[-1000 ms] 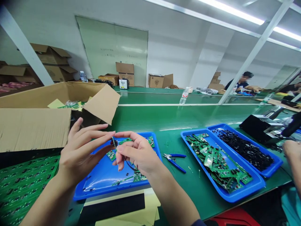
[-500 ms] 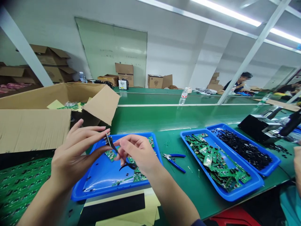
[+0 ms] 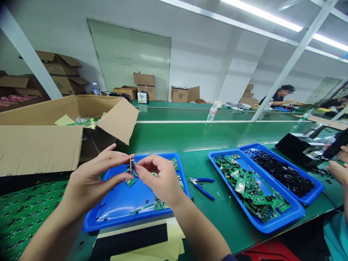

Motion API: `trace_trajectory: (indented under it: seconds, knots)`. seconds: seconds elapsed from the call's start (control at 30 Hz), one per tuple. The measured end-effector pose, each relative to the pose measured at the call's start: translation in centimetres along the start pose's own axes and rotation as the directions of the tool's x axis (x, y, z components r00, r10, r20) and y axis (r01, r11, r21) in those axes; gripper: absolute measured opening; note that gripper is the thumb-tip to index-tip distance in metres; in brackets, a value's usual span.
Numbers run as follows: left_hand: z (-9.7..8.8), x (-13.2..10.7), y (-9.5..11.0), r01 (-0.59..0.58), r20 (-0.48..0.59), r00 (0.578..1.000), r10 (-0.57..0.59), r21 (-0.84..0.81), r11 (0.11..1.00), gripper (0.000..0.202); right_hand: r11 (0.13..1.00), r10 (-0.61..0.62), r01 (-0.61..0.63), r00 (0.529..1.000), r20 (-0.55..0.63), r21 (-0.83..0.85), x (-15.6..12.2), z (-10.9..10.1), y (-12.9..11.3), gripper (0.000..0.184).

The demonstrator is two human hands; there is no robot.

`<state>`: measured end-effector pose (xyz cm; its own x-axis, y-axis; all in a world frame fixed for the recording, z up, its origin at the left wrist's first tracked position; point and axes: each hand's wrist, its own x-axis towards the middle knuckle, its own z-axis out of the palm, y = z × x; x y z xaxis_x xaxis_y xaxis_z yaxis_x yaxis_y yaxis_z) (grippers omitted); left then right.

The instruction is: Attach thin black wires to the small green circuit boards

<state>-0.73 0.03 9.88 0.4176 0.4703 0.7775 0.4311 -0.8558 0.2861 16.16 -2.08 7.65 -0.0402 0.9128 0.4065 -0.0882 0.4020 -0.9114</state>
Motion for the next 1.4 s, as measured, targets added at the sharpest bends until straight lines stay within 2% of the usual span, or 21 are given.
trace_trajectory:
  seconds: [0.1, 0.27, 0.37, 0.43, 0.5, 0.57, 0.63, 0.77, 0.9, 0.97, 1.03, 1.07, 1.13, 1.2, 1.3, 1.4]
  knots:
    - [0.2, 0.1, 0.1, 0.036, 0.036, 0.999, -0.034, -0.038, 0.999, 0.024, 0.979, -0.146, 0.135, 0.988, -0.059, -0.15, -0.3, 0.1, -0.2, 0.007]
    - [0.7, -0.2, 0.0, 0.059, 0.043, 0.998, -0.053, -0.157, 0.986, 0.026, 0.977, -0.162, 0.151, 0.985, -0.063, -0.151, -0.6, 0.3, -0.2, 0.01]
    - [0.7, -0.3, 0.1, 0.131, 0.058, 0.991, -0.121, -0.225, 0.965, 0.028, 0.956, -0.225, 0.192, 0.965, -0.132, -0.223, -0.5, 0.0, -0.3, 0.016]
    - [0.4, -0.1, 0.3, 0.19, 0.12, 0.98, -0.162, -0.283, 0.94, 0.026, 0.916, -0.3, 0.255, 0.948, -0.106, -0.31, -0.2, -0.6, -0.5, 0.014]
    - [0.1, 0.3, 0.5, 0.253, 0.219, 0.958, -0.185, -0.346, 0.903, 0.024, 0.835, -0.402, 0.371, 0.915, 0.007, -0.406, 0.1, -1.3, -0.7, 0.005]
    - [-0.2, 0.6, 0.6, 0.315, 0.314, 0.929, -0.195, -0.395, 0.863, 0.023, 0.723, -0.509, 0.499, 0.852, 0.12, -0.478, 0.4, -2.1, -0.8, 0.01]
    - [-0.3, 0.9, 0.7, 0.356, 0.389, 0.902, -0.187, -0.424, 0.833, 0.022, 0.624, -0.583, 0.577, 0.793, 0.178, -0.527, 0.7, -2.7, -0.8, 0.012]
    - [-0.2, 1.4, 0.8, 0.378, 0.522, 0.847, -0.104, -0.452, 0.808, 0.028, 0.512, -0.647, 0.637, 0.727, 0.229, -0.576, 0.8, -3.0, -0.8, 0.015]
    - [-0.1, 1.5, 0.8, 0.399, 0.586, 0.808, -0.053, -0.48, 0.781, 0.038, 0.437, -0.694, 0.666, 0.677, 0.244, -0.604, 0.6, -2.7, -0.8, 0.019]
    - [0.1, 1.1, 0.6, 0.397, 0.568, 0.818, -0.091, -0.442, 0.804, 0.033, 0.412, -0.707, 0.684, 0.657, 0.262, -0.602, 0.5, -2.5, -0.7, 0.021]
    - [0.3, 0.4, 0.1, 0.376, 0.501, 0.848, -0.174, -0.337, 0.863, 0.027, 0.423, -0.708, 0.713, 0.645, 0.287, -0.56, 0.2, -2.4, -0.7, 0.022]
    - [0.5, 0.1, -0.1, 0.36, 0.45, 0.865, -0.22, -0.252, 0.899, 0.025, 0.451, -0.7, 0.719, 0.653, 0.29, -0.529, 0.1, -2.4, -0.8, 0.023]
    - [0.9, -0.3, -0.5, 0.274, 0.35, 0.906, -0.237, -0.06, 0.96, 0.024, 0.529, -0.66, 0.698, 0.696, 0.282, -0.483, -0.1, -2.5, -1.1, 0.023]
    - [1.3, -0.5, -0.8, 0.149, 0.27, 0.948, -0.168, 0.088, 0.985, 0.024, 0.572, -0.609, 0.65, 0.745, 0.271, -0.501, -0.2, -2.7, -1.5, 0.028]
    - [1.6, -0.5, -0.8, -0.01, 0.167, 0.986, -0.028, 0.222, 0.975, 0.025, 0.527, -0.527, 0.586, 0.793, 0.304, -0.615, -0.1, -3.1, -1.8, 0.038]
    - [1.5, -0.4, -0.7, -0.07, 0.113, 0.993, 0.036, 0.314, 0.947, 0.026, 0.468, -0.466, 0.541, 0.823, 0.325, -0.699, 0.1, -3.4, -1.6, 0.019]
